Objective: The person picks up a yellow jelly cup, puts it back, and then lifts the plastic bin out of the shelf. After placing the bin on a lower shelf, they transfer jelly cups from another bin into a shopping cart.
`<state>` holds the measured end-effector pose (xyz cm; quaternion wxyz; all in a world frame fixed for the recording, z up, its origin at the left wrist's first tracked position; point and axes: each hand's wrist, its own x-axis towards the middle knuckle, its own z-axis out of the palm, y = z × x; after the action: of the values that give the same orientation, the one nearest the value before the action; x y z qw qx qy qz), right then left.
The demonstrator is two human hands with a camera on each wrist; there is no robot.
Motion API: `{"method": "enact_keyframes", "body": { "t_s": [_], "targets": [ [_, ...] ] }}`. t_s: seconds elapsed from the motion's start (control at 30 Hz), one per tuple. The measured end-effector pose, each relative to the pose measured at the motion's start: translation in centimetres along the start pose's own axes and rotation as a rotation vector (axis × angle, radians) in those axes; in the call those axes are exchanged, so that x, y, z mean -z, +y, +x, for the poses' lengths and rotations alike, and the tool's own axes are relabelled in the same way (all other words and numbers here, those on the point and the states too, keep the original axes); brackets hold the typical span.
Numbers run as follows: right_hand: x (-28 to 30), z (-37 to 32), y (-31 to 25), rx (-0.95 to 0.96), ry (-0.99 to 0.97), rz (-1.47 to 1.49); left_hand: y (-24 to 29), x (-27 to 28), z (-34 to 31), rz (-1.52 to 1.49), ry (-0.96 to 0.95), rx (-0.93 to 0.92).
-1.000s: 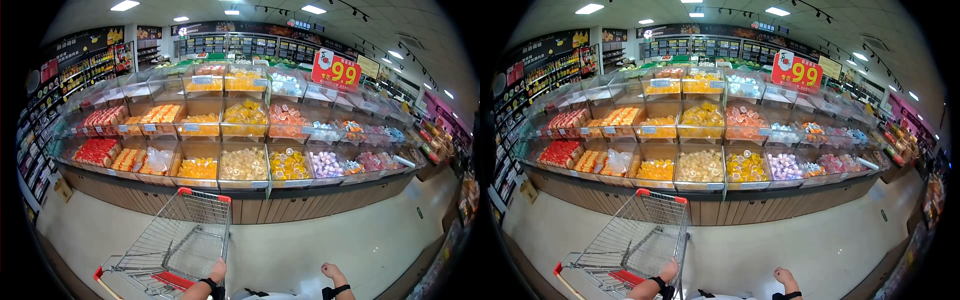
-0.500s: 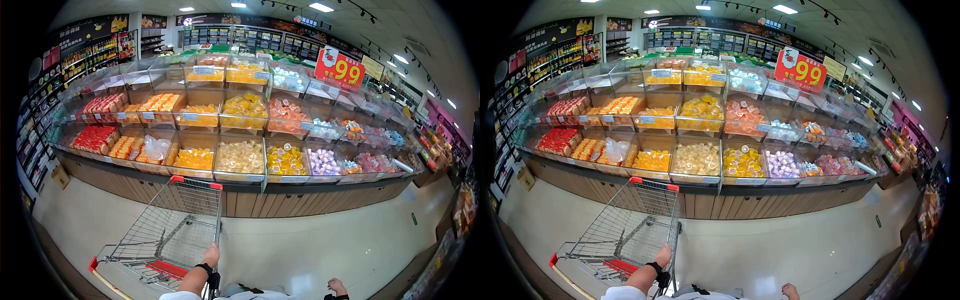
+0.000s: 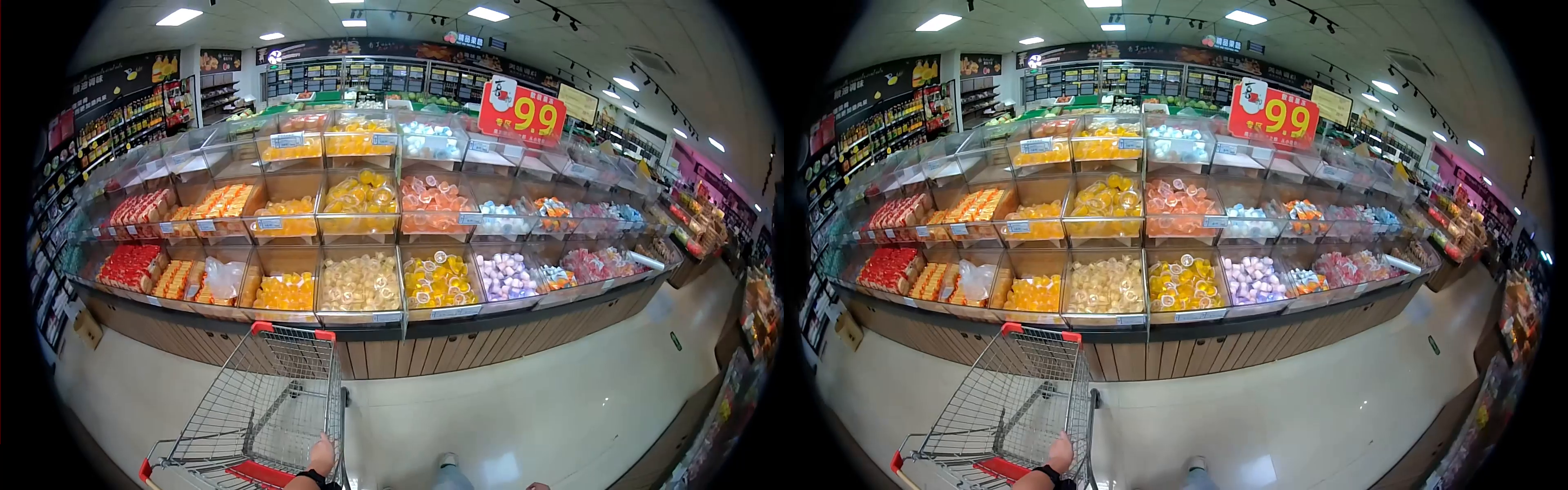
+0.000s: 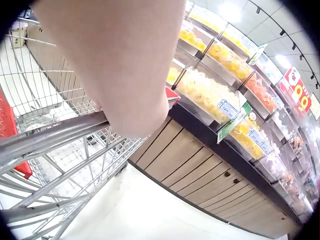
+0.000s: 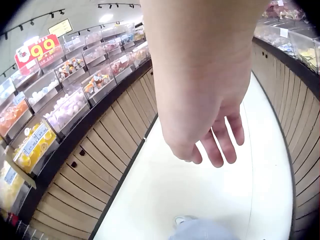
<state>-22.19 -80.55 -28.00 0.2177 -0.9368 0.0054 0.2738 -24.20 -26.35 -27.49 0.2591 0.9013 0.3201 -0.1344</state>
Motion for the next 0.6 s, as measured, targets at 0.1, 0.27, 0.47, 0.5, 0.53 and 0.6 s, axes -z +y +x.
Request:
{"method": "enact_keyframes", "body": {
  "t_s": [0.1,0.27,0.47,0.5,0.53,0.6],
  "targets": [
    [0.4,1.9,-2.3,0.119,-0.062,-0.058,0.1,-0.3,0.1,0.073,0.022,-0.009],
    [2.1,5.9,-4.9,0.316,-0.155,-0.147,0.5,0.7,-2.1,0.001,0.078,-0.098],
    [4.2,14.0,-4.9,0.299,-0.190,-0.139,-2.7,-1.6,-2.3,-0.234,0.080,-0.062],
    [4.2,15.8,-4.2,0.291,-0.165,-0.133,-2.7,-1.7,-2.1,-0.301,0.064,-0.013],
    [4.2,17.0,-3.6,0.281,-0.141,-0.131,-0.9,-0.5,-2.7,-0.204,0.025,0.024],
    [4.7,18.5,-2.8,0.251,-0.114,-0.057,4.1,2.8,-4.4,-0.015,-0.049,0.101]
  ]
}}
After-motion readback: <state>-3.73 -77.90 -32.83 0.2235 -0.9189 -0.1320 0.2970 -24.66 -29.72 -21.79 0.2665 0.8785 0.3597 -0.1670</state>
